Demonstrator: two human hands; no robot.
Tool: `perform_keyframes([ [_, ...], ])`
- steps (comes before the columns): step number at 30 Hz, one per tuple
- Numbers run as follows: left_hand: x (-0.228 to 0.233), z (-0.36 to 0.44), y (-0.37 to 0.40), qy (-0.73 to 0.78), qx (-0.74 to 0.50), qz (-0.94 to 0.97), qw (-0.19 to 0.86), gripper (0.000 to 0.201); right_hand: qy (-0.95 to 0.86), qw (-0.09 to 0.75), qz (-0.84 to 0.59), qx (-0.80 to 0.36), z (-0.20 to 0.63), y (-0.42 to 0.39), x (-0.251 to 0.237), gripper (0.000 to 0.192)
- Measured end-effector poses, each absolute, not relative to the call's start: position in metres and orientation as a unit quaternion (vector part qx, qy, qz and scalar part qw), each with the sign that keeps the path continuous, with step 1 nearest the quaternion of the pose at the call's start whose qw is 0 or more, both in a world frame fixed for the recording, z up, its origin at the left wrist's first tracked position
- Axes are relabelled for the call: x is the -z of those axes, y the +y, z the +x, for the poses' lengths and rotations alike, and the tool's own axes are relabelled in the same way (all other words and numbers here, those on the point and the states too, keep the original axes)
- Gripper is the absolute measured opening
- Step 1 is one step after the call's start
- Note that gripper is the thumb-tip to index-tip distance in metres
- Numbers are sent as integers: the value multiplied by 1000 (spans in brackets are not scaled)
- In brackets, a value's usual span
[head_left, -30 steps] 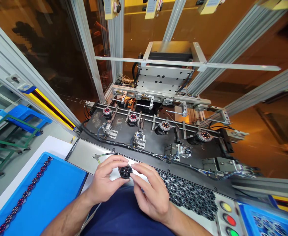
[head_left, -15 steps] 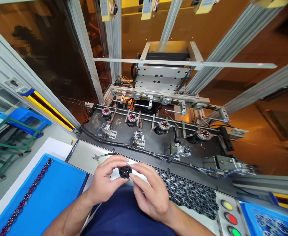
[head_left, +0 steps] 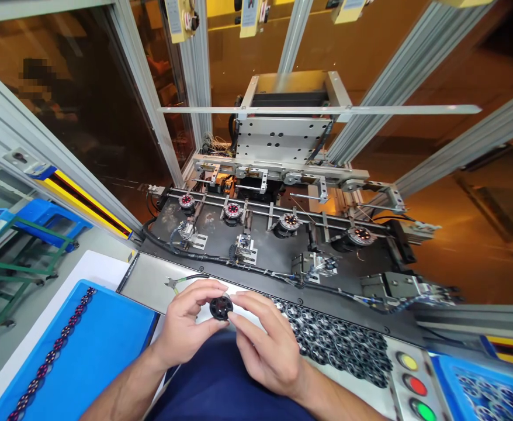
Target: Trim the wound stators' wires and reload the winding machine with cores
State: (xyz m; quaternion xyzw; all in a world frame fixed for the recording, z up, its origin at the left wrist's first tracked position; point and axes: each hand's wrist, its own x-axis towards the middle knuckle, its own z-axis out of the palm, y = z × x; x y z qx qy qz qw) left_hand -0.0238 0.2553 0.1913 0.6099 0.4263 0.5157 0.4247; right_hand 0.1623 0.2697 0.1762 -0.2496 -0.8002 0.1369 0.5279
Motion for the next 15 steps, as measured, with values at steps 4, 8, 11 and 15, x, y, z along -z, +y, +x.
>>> perform_keyframes([
  [4, -192, -24, 254, 446, -493, 622, 413, 42, -801, 525, -250, -144, 167, 267, -176, 42],
  [8, -174, -26, 253, 492, -429, 641, 405, 38, -798, 501, -311, -124, 201, 254, -171, 49],
  [11, -133, -21, 257, 518, -370, 654, 409, 36, -779, 477, -395, -97, 237, 237, -156, 51],
  [15, -62, -6, 267, 537, -301, 690, 382, 25, -759, 432, -474, -114, 263, 213, -126, 38],
])
